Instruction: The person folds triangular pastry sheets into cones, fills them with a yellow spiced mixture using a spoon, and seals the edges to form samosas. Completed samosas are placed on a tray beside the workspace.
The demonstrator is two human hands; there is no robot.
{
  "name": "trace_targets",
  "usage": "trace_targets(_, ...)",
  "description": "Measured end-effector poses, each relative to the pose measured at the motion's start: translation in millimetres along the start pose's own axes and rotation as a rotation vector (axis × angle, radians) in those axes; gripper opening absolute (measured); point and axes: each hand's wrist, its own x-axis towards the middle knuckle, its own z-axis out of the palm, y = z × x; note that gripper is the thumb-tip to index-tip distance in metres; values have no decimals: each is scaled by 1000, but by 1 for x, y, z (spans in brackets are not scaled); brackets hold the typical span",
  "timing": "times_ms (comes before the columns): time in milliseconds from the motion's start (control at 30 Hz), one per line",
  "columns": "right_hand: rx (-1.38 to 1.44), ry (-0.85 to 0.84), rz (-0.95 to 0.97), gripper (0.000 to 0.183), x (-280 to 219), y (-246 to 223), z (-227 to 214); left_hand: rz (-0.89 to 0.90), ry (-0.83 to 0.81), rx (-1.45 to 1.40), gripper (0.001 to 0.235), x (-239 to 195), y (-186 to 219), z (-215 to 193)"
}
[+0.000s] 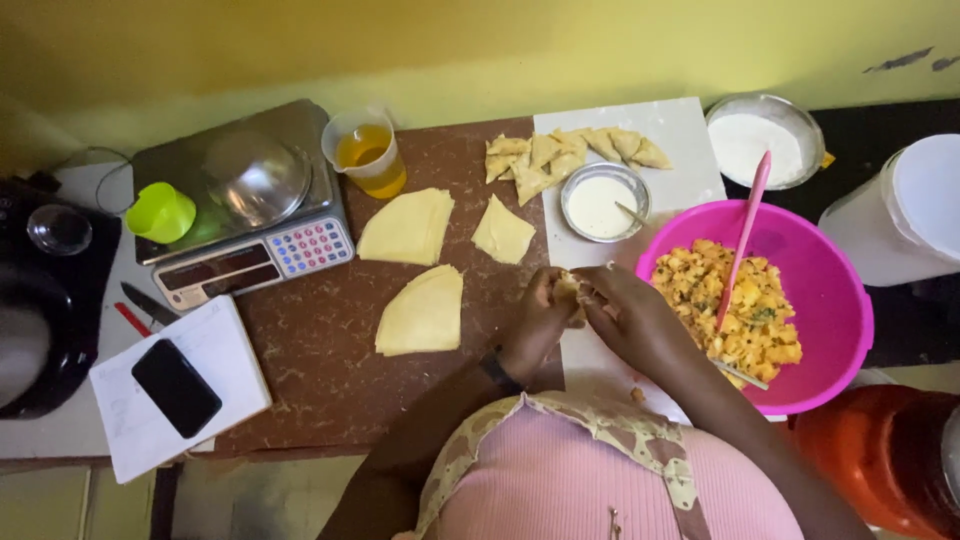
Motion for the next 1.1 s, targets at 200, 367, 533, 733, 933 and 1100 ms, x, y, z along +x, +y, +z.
trace_targets(200, -40, 34, 36, 39, 0, 21, -29, -76, -334, -258, 64, -19, 23, -10)
trace_targets(367, 34, -71, 64, 28, 9, -23, -69, 228, -313, 107, 69, -2, -3, -34)
trace_targets(533, 61, -236, 90, 30, 14, -47, -90, 442, -523, 383, 75, 10, 17, -21)
trace_targets(733, -18, -264, 53, 33, 15, -47, -99, 442, -679, 390, 55, -3, 22, 8)
trace_targets(933, -42, -124, 70, 34, 2, -46, -103, 403, -734, 270, 51, -1, -16, 17)
trace_targets(1100, -82, -53, 49, 32, -5, -20, -105, 286, -773, 196, 70, 10, -75, 19)
